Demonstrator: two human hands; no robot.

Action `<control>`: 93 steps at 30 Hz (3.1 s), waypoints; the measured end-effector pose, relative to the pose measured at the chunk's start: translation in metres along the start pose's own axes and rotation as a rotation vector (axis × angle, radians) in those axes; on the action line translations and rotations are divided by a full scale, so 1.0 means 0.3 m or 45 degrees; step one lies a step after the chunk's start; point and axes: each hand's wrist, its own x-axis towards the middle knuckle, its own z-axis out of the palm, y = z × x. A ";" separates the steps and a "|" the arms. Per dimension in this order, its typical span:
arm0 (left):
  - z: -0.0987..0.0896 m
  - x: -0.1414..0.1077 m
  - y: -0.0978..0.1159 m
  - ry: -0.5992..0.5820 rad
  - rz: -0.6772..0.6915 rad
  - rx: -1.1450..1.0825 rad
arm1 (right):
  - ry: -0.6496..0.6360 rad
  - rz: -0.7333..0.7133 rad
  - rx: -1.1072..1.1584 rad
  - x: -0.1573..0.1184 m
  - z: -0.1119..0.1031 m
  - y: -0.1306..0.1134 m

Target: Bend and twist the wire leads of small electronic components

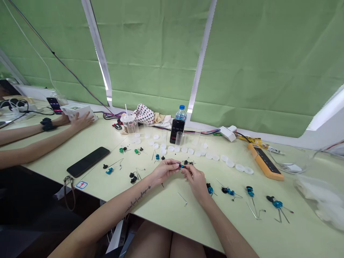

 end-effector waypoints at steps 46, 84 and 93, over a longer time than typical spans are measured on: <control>-0.017 0.009 -0.004 -0.059 0.058 -0.057 | 0.093 -0.155 -0.093 0.008 0.007 -0.003; -0.010 0.002 -0.008 -0.024 0.027 -0.091 | 0.070 -0.128 -0.058 0.008 0.004 0.010; 0.002 -0.010 0.006 -0.015 0.006 -0.060 | 0.006 -0.046 -0.047 -0.001 -0.005 -0.004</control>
